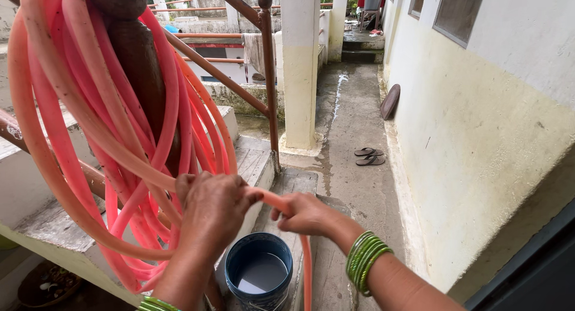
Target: The person coils a long pink hose around a wooden banister on a balcony by hand, gathering the hose from the floor and looping it repeatedly over the banister post.
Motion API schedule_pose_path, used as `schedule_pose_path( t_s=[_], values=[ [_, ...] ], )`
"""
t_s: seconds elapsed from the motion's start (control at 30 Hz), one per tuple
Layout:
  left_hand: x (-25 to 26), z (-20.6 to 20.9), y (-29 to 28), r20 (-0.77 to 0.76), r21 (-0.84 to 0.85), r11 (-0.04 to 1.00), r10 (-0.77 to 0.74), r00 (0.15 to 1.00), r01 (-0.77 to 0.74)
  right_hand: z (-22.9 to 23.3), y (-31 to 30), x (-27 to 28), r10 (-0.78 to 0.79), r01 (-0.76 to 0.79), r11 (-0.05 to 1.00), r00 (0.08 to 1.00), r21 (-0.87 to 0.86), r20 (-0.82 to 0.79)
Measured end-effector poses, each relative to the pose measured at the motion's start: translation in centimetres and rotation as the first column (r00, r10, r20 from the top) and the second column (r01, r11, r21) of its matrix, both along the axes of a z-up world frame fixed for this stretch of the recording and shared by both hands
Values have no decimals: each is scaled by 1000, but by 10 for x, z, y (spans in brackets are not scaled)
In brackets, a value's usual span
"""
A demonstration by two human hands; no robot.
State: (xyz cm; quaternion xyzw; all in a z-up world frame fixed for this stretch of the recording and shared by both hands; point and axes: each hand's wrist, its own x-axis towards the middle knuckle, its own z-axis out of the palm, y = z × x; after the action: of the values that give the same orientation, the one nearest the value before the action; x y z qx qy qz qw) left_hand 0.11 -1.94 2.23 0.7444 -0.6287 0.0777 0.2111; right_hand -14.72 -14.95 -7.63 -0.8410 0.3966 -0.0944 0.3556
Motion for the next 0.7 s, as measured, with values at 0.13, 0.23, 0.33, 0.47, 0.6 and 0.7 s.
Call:
schedule_pose_path(
  t_s=[0.13, 0.23, 0.33, 0.47, 0.6, 0.7],
  values=[
    [3, 9, -8, -242, -189, 982, -41, 969, -6, -25, -28, -30, -134, 133, 991, 991, 25, 10],
    [1, 13, -16, -381, -210, 975, -15, 924, -71, -22, -34, -51, -220, 219, 975, 969, -18, -109],
    [1, 14, -21, -466, -244, 964, -23, 884, -103, -2, -27, -57, -284, 287, 958, 947, 2, -150],
    [2, 12, -21, -513, -115, 988, 32, 858, -106, 22, -39, -63, -459, 488, 865, 864, 120, -208],
    [8, 6, -21, -401, -25, 995, 82, 913, -101, 11, -85, -68, -520, 507, 853, 845, 127, 123],
    [13, 0, -21, -353, -16, 996, 72, 933, -84, 18, -109, -72, -572, 567, 814, 748, 124, 335]
  ],
)
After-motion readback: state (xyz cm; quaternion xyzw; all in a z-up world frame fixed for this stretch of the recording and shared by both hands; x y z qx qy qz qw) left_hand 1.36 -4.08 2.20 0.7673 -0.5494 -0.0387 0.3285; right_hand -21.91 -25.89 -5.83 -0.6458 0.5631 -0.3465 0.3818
